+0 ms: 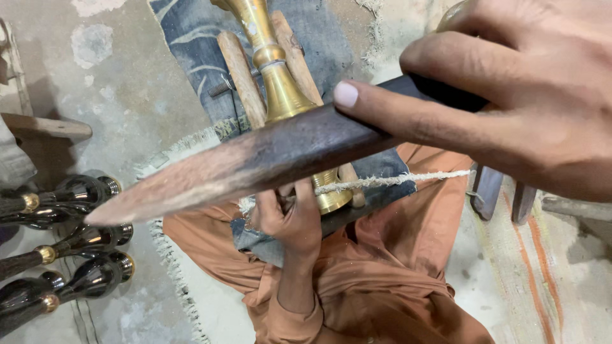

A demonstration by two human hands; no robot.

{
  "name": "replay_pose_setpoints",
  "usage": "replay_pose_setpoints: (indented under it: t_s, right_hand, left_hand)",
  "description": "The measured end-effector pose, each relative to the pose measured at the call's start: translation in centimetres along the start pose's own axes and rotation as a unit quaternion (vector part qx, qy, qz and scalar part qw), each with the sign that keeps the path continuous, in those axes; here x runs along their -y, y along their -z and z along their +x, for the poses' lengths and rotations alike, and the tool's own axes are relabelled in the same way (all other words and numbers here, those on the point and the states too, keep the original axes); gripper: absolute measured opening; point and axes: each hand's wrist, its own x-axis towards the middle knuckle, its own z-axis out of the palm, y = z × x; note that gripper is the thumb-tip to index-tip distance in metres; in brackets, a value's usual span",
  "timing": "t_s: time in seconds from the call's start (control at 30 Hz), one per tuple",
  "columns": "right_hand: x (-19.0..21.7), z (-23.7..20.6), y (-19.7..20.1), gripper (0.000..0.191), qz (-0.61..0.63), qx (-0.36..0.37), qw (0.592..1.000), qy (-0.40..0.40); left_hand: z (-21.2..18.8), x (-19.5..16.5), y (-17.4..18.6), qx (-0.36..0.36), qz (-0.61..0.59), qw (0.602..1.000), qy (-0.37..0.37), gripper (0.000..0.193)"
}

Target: The person sits cross-legged on the floor with a brass vase held against a wooden support on their lap. They hold a small chisel against the vase surface and strike it with a wooden mallet, working around the vase to engrave a decorative pattern, repositioning the vase and chisel as they go.

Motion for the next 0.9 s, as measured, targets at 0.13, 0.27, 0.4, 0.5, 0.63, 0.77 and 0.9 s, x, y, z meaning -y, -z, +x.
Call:
replay_pose_setpoints:
  t_s: [0.13,0.27,0.4,0.5,0.63,0.77,0.9]
  right_hand:
    - [0.0,-0.6,-0.6,0.069,-0.011,-0.018,1.000,-0.022]
    - [-0.1,-1.9,-1.4,0.070,0.045,-0.042,0.997,-0.040]
    - [0.1,-3.9,-2.8,0.077,0.108,-0.067,0.988,-0.090]
    - [0.8,-5.1,-4.2,0.081,0.113,-0.054,0.981,-0.147]
    - [2.5,-6.1,-5.4,0.081,0.149,-0.074,0.956,-0.242]
    - [3.0,-6.5,-5.3,0.085,0.127,-0.054,0.960,-0.246]
    - [3.3,-5.5,-5.0,0.083,0.152,-0.056,0.946,-0.280]
  left_hand:
    - [0.4,-0.5,0.2,0.038,-0.048,0.998,0.032,0.022]
    - [1.6,-1.1,0.6,0.066,0.002,0.997,-0.042,0.027]
    - [3.5,-1.7,1.5,0.165,0.010,0.983,-0.076,0.016]
    - [4.9,-2.2,2.0,0.213,0.020,0.975,-0.057,0.016]
    - [5.9,-2.5,1.9,0.233,-0.011,0.971,-0.052,0.021]
    - [5.9,-2.7,1.9,0.237,0.010,0.970,-0.050,0.021]
    - [5.6,-2.7,2.0,0.233,-0.014,0.972,-0.038,0.022]
